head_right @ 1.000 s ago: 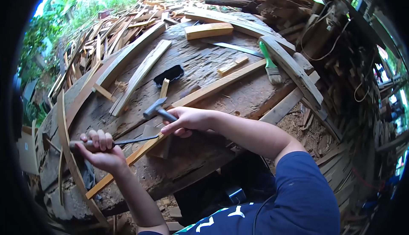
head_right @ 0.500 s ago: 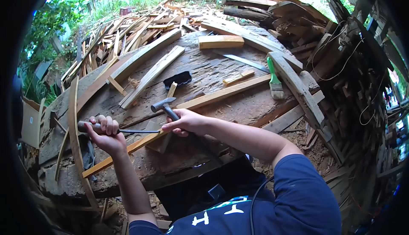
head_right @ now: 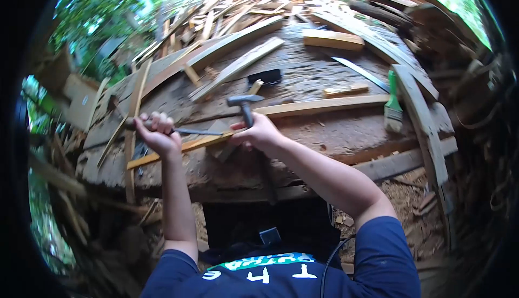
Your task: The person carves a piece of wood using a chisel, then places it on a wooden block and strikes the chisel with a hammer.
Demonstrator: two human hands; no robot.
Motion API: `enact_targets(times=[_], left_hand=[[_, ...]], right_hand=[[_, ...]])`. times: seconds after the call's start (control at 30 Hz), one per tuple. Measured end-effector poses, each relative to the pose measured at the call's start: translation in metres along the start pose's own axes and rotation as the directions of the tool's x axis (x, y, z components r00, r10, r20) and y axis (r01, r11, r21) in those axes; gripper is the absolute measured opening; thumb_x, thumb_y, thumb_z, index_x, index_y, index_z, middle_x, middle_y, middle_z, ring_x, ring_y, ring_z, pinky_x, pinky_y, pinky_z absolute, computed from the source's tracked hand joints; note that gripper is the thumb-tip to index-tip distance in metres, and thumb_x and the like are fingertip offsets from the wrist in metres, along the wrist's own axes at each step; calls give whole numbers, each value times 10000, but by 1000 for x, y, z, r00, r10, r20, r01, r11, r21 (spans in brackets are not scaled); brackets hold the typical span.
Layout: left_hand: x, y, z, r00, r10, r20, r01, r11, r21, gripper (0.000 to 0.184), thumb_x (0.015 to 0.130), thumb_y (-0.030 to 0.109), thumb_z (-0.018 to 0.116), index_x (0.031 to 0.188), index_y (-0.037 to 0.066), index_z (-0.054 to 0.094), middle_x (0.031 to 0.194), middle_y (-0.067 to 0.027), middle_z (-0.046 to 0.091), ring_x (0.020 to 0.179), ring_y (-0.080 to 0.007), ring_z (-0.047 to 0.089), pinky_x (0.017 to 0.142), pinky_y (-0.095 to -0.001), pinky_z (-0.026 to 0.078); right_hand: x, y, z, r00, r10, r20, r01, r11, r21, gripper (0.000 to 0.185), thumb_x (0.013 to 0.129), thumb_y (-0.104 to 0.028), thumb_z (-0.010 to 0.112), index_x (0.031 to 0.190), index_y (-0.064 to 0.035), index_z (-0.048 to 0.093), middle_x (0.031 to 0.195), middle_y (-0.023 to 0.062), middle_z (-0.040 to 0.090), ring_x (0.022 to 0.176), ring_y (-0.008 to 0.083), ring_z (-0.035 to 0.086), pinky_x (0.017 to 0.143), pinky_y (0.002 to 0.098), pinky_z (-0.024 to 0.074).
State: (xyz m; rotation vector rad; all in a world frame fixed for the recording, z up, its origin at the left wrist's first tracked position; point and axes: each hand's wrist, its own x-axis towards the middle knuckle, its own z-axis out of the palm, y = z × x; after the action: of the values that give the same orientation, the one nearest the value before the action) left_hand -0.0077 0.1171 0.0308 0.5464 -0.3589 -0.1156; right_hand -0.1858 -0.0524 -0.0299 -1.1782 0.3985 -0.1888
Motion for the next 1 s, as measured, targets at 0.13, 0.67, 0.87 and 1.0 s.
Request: enact_targets(times=[0.13,0.67,0.87,1.0], left_hand=[[-15,10,6,996,68,61,-73,994,82,301,1075,440,504,931,180,457,639,50,310,510,-67,223,463,-255,182],[-51,14,58,900,228,372,-374,841,390,321,1062,427,505,978,144,380,623,6,348,483,-104,283,459,-289,244],[-58,14,61,910,220,350,-355,851,388,377,1024,466,555,961,129,397,628,-12,376,497,-117,306,472,-291,267],[-62,14,62,911,248,328,-372,839,398,348,1028,422,493,866,144,361,631,2,369,505,-109,294,480,-289,238]], right_hand=[[0,1,3,999,-41,-16,41,998,-56,484,701,-18,874,1094,34,598,1034,118,701,608,117,631,483,267,485],[-16,1,-1,994,-60,-90,44,984,-172,310,752,-141,882,968,-57,676,936,47,748,707,101,661,578,273,488],[-15,1,-2,995,-47,-87,24,969,-247,325,765,-158,887,970,-54,657,874,49,737,659,97,614,585,272,491],[-7,7,2,981,-116,-153,85,977,-197,249,766,-102,875,815,-22,645,780,101,739,667,145,705,516,286,518]])
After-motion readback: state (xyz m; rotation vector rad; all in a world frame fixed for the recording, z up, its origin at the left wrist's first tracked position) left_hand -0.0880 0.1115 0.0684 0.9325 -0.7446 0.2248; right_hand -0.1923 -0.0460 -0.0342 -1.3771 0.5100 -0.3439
